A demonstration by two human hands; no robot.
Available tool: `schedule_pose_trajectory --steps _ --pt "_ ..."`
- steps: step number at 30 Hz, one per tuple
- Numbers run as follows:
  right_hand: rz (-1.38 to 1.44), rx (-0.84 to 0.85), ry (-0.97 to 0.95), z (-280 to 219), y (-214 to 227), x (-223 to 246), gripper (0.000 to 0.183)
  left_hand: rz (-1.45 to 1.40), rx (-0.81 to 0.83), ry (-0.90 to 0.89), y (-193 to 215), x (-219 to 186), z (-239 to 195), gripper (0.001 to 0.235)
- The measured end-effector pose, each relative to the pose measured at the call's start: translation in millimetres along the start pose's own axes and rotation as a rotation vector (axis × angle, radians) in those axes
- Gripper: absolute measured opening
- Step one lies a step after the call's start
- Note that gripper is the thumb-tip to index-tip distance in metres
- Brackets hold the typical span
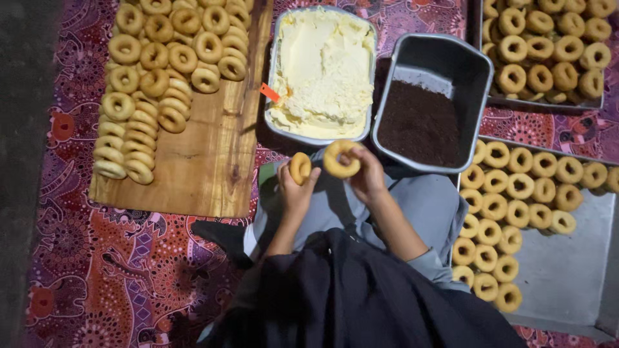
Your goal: The person sits on the floor and repeatedly picks up ring-shaped donuts, scoops a white creamy filling into the center using a small spatula, and places the filled donuts onto a metal tray. The person also dips some donuts into a container of dark crumbs before placing them on the tray.
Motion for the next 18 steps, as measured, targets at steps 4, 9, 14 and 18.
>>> schedule_pose_trajectory --steps 4,9,14,18 --pt "-1.137 0.101 0.827 9.1 -42.9 3.5 0.042 -1.113 0.225 0.700 -26.0 33.9 13.0 0.062" --pt "-1.524 0.334 0.914 43.1 -78.7 8.9 0.036 -1.195 0.213 0.770 -48.6 59.2 34.0 0.058" --pt "-1.776 0.210 1.328 98.4 -104.4 48.6 0.034 -1.269 0.175 0.757 -53.7 76.6 55.7 0.063" --pt "-1.495 0.463 1.071 86.7 -101.1 29.0 0.031 -1.264 0.176 0.839 -60.3 77.3 74.4 0.065"
Point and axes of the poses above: each hand's wrist, its own z-axis towards the middle knuckle, its own y-axis out of the back of the hand, x = y × z, the point moved 3 cm from there along z, towards the middle knuckle, and after that the axes turned 10 degrees about -x, right-handed, at the moved point
